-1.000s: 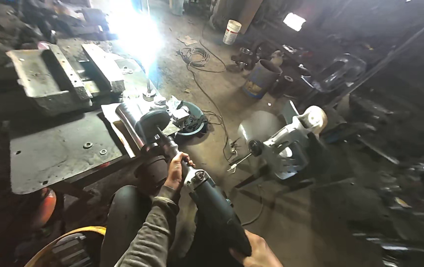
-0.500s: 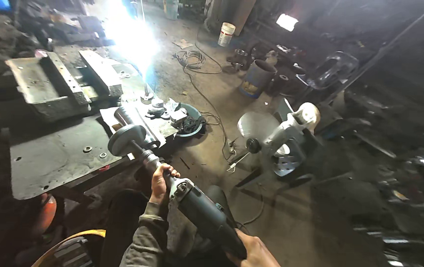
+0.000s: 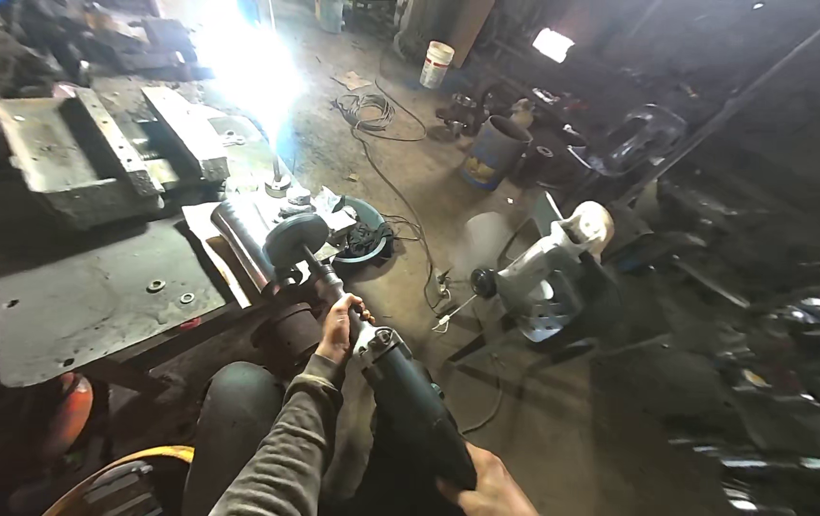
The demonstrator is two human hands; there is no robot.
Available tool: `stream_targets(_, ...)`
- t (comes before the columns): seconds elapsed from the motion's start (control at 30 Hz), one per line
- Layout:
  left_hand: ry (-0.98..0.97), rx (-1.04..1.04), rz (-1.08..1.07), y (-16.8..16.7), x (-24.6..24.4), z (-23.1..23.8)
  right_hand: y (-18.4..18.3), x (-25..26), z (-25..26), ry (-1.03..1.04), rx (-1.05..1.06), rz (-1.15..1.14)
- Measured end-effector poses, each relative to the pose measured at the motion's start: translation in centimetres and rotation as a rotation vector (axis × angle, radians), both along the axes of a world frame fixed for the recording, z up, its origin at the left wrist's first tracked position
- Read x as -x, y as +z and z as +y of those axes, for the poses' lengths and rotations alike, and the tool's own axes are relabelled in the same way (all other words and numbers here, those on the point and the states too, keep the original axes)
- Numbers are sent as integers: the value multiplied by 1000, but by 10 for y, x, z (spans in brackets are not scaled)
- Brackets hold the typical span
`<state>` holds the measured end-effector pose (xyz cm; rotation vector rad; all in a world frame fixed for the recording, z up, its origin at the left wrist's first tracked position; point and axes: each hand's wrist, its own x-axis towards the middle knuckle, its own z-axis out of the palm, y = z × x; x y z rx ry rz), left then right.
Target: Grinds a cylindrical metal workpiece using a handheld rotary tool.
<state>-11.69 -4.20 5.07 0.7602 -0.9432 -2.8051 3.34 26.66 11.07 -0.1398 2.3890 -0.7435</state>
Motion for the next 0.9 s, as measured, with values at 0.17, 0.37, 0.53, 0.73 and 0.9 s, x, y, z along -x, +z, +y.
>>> stream_targets(0.17,-10,31,-47,-11,15,7,-12,7,5,-39,33,-23)
stream_targets(0.37,-11,-4,-31,-10,8,6,-6,2,5,-28,13,-17)
stream_targets(0.53,19,-20,40,1,-12,2,6,-8,2,2,-25,-6)
stream_targets(0.73,79,-24,113,6,-39,-8,7,-18,-1,70,-62,13)
stream_targets(0.9,99,6,217,-5,-60,-19,2,-21,-4,124,-94,12)
